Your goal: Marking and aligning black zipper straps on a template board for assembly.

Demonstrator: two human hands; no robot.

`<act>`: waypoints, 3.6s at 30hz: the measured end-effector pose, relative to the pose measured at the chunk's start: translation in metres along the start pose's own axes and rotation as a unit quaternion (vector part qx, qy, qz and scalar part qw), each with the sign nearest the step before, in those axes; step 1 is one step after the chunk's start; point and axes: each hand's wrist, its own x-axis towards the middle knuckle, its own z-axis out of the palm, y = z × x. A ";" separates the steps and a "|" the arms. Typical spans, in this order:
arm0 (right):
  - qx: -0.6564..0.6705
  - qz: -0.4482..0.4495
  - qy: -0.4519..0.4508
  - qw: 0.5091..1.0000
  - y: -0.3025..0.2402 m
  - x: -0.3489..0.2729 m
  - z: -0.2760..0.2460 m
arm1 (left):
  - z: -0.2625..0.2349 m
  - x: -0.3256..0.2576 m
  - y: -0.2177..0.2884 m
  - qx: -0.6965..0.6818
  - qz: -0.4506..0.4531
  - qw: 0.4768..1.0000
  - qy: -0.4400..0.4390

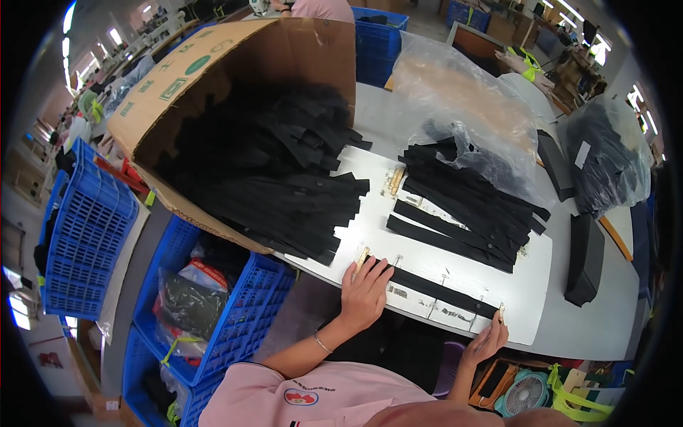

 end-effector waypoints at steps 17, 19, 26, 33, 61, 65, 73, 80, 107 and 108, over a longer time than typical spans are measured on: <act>0.004 -0.013 0.009 1.000 -0.001 0.001 -0.002 | 0.001 0.000 0.003 -0.002 -0.012 1.000 -0.009; -0.003 -0.014 0.007 1.000 0.001 -0.001 0.000 | 0.004 0.000 0.003 0.004 -0.012 1.000 0.000; -0.011 -0.002 0.010 1.000 0.001 -0.003 0.000 | 0.007 -0.001 0.002 0.010 -0.009 1.000 0.021; -0.024 0.000 0.012 1.000 -0.003 -0.001 0.003 | 0.003 -0.005 0.003 -0.001 -0.030 0.999 0.018; -0.024 -0.007 0.005 1.000 -0.002 -0.001 0.000 | -0.010 -0.016 -0.004 -0.001 -0.045 0.995 -0.094; -0.025 -0.004 0.007 1.000 -0.005 0.002 -0.001 | -0.007 -0.016 -0.004 0.006 -0.042 0.996 -0.078; -0.017 -0.012 0.014 1.000 -0.005 0.001 0.000 | -0.007 -0.017 -0.003 0.014 -0.036 0.997 -0.072; -0.015 -0.010 0.021 1.000 -0.001 -0.002 0.003 | -0.006 -0.017 -0.002 0.018 -0.034 0.997 -0.071; -0.031 -0.015 0.021 0.999 -0.001 -0.001 0.003 | -0.006 -0.016 -0.001 0.017 -0.034 0.998 -0.057; -0.031 -0.016 0.020 0.999 -0.001 0.000 0.003 | -0.007 -0.016 -0.001 0.018 -0.033 0.998 -0.055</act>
